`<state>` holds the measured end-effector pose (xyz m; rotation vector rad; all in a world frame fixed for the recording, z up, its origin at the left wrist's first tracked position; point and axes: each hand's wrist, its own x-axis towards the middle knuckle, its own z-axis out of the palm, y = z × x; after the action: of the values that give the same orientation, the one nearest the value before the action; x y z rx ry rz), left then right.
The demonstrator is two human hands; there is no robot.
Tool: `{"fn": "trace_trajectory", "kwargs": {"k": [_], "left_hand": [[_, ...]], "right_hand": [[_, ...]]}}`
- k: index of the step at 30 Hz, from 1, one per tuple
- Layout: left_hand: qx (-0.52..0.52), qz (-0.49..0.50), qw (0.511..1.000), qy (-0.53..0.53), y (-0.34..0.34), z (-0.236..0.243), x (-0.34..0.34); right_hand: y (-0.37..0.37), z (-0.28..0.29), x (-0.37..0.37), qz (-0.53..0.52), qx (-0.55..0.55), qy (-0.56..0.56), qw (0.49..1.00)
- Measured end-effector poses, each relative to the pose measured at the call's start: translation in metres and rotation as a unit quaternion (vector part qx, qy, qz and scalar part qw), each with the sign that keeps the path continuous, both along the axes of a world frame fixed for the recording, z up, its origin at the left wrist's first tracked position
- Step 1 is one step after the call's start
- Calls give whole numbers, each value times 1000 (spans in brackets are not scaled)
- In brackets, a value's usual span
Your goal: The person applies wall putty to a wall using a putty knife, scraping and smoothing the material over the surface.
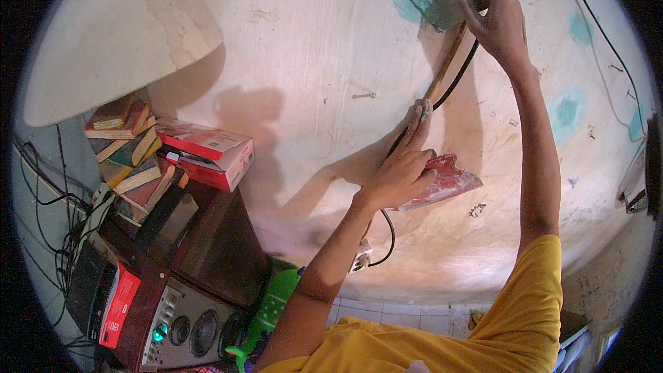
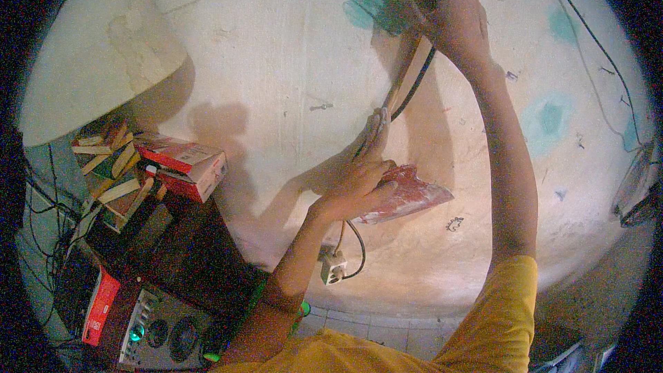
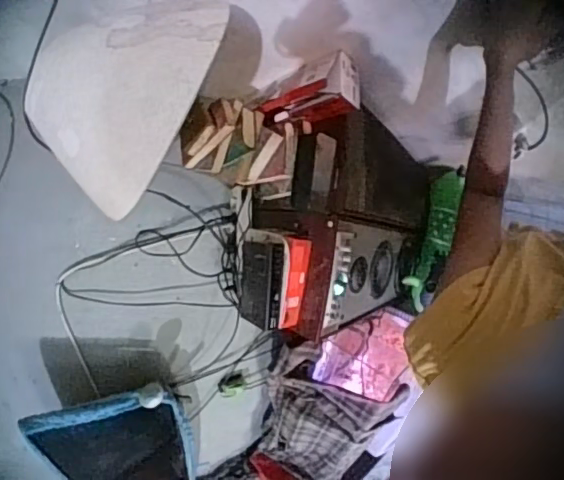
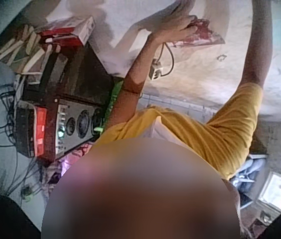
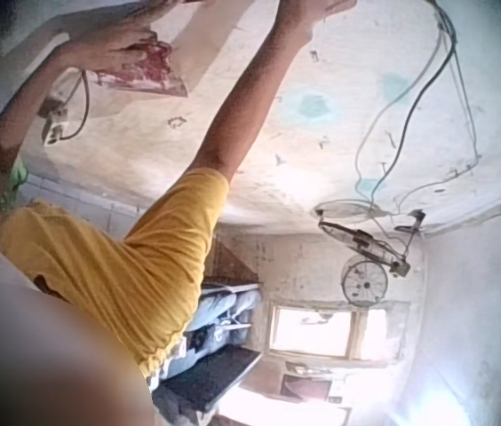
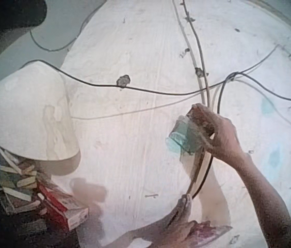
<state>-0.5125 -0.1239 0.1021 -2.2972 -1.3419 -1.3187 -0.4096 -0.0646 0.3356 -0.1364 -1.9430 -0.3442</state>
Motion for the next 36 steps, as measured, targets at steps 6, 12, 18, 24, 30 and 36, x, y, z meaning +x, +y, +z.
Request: {"fn": "trace_trajectory", "kwargs": {"k": [6, 12, 18, 24, 30, 36], "left_hand": [[6, 5, 1000, 9, -4, 4, 3], [25, 4, 1000, 6, -3, 1, 0], [1, 10, 1000, 10, -2, 1, -1], [24, 20, 999, 28, -8, 6, -1], [25, 24, 999, 38, -4, 4, -2], [22, -5, 1000, -1, -3, 2, -2]], "right_hand": [[-1, 4, 0, -126, -17, 43, 991], [4, 7, -4, -96, 36, 61, 993], [1, 10, -6, -103, 8, 59, 993], [-1, 9, -6, -97, 10, 60, 993], [0, 10, -7, -103, -2, 66, 992], [4, 15, -6, -133, 10, 61, 989]]}}
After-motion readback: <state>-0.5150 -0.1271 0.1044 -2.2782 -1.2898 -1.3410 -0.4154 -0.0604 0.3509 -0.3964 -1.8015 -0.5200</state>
